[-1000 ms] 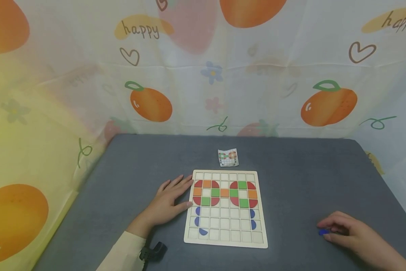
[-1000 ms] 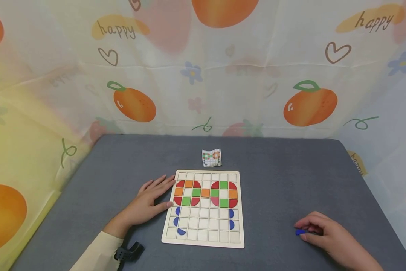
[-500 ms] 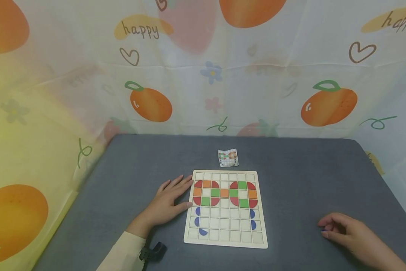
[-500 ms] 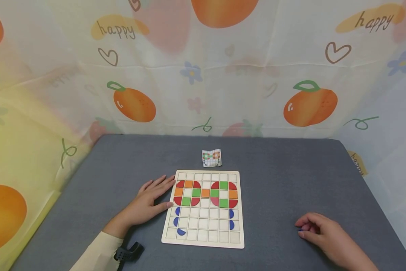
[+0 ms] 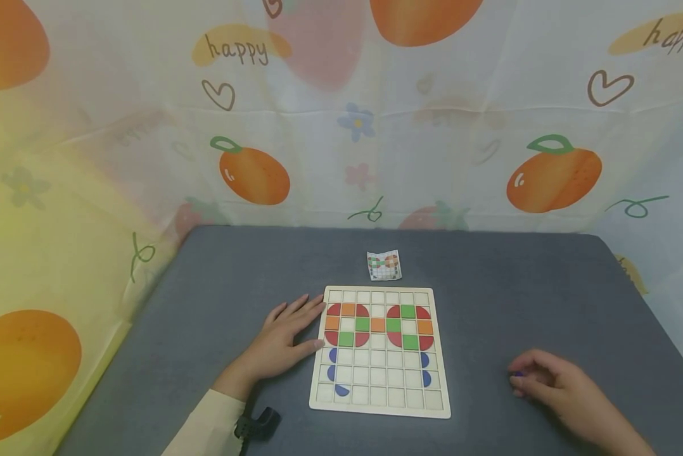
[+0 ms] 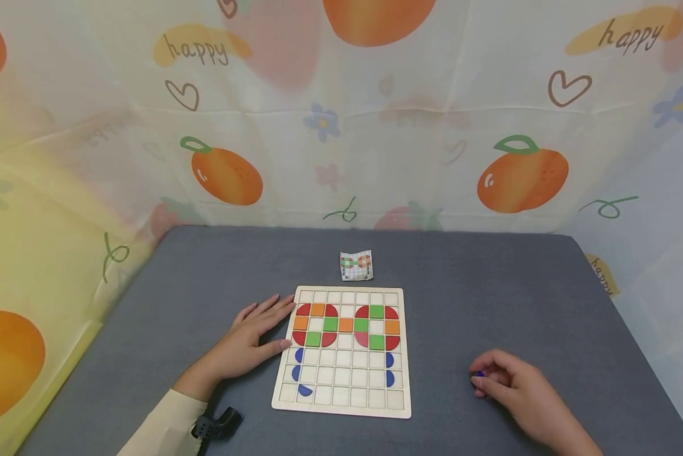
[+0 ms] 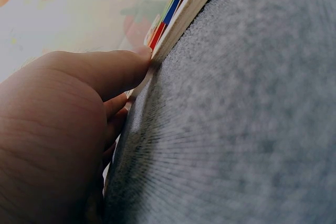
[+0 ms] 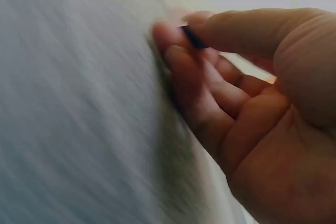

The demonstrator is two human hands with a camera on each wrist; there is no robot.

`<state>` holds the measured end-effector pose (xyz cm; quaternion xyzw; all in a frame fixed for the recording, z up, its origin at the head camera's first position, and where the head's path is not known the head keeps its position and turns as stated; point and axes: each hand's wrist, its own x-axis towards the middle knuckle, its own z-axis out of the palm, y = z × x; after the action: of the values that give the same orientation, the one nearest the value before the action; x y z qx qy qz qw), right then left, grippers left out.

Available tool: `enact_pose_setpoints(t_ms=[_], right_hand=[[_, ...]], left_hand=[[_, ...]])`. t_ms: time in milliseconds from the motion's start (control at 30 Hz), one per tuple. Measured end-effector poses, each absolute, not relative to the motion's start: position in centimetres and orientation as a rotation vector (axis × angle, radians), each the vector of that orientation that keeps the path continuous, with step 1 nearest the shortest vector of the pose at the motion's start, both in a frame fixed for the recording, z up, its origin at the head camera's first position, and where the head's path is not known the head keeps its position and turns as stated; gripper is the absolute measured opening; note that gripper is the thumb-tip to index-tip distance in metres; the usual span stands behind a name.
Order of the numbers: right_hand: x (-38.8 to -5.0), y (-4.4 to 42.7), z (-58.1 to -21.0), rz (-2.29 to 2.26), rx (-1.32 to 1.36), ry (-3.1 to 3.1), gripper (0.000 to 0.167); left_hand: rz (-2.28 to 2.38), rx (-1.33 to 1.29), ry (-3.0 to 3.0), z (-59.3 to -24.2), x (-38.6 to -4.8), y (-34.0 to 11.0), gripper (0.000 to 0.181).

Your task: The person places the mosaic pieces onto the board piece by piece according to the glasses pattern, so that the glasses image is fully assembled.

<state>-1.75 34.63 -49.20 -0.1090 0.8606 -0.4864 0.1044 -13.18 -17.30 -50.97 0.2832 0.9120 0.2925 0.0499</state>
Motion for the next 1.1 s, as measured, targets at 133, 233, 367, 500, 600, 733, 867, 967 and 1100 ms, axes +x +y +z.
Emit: enact_pose_setpoints(t_ms=[133,233,367,500,600,733,867,967,1100], right_hand=[[-1.9,32.3,-49.9,-1.497,-0.429,2.606,0.015],[-2.0,30.5,-50.0,-1.532,-0.411,2.607,0.015],[-2.0,28.5,-49.5,-1.617,-0.326,2.504,0.014],[-2.0,26.8,-49.3,-1.689,-0.294,2.434,0.015],[-2.0,25.5,-49.3,-1.7,-0.286,2.431,0.015],[-2.0,23.6,-49.3,-1.641,-0.316,2.46,0.015],[-2.2,21.8,-49.3,-1.481,-0.441,2.552,0.014],[-2.3,20.6,-49.3,-1.311,-0.55,2.632,0.014],[-2.4,19.9,-49.2,-1.126,-0.615,2.698,0.012]], left_hand=[[0.882,0.857,2.776,-50.9,-13.2,-17.3,0.078],[0.88,0.859,2.774,-50.9,-13.2,-17.2,0.078],[0.872,0.859,2.773,-50.9,-13.2,-17.2,0.078],[0.866,0.848,2.769,-50.8,-13.3,-17.2,0.078],[0.869,0.843,2.765,-50.7,-13.3,-17.2,0.078],[0.866,0.84,2.767,-50.7,-13.2,-17.2,0.078],[0.869,0.838,2.768,-50.7,-13.2,-17.2,0.078],[0.874,0.842,2.768,-50.7,-13.2,-17.2,0.078],[0.873,0.848,2.77,-50.8,-13.2,-17.3,0.078]])
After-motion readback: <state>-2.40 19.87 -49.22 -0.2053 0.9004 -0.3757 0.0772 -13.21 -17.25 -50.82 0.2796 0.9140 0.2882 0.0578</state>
